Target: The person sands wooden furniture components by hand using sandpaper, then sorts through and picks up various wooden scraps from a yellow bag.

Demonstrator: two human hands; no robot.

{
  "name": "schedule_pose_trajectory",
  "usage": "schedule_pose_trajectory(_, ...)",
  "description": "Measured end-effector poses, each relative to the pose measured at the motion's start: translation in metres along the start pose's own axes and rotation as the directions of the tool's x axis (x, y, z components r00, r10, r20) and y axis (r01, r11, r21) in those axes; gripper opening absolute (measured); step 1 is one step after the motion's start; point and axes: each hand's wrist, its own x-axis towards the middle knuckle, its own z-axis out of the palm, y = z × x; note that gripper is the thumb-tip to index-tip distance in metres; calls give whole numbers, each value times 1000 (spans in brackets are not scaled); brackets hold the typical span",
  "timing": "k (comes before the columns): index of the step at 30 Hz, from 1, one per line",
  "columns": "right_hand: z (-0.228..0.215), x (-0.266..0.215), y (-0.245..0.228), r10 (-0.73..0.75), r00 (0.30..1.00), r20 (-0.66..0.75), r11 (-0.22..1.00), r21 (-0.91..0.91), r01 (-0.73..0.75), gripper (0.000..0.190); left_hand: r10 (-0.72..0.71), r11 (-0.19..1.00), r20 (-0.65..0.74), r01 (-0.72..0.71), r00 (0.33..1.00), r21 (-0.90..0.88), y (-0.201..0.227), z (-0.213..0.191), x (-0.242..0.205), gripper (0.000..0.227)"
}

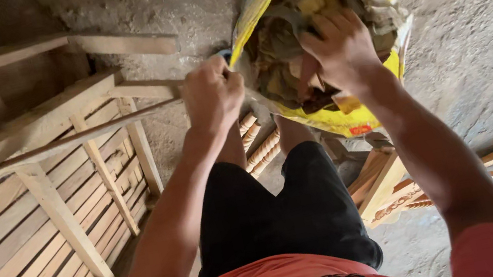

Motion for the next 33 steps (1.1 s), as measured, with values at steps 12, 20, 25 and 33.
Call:
schedule_pose_trajectory(12,-39,-83,-39,239,926,292,970,-117,-213,48,141,990,-49,-141,989,-3,22,-10,14,10)
schedule_pose_trajectory(20,-42,-87,-64,152,882,446,988,-53,-143,22,204,979,-91,-201,975,37,24,-9,13,12)
schedule_pose_trajectory(25,-59,-67,-68,112,925,364,977,130,-170,7,247,967,-84,-240,965,83,23,-9,12,13)
schedule_pose_trajectory(33,-74,-18,-72,98,927,362,983,108,-146,12,161,984,40,-163,986,70,17,-5,9,15)
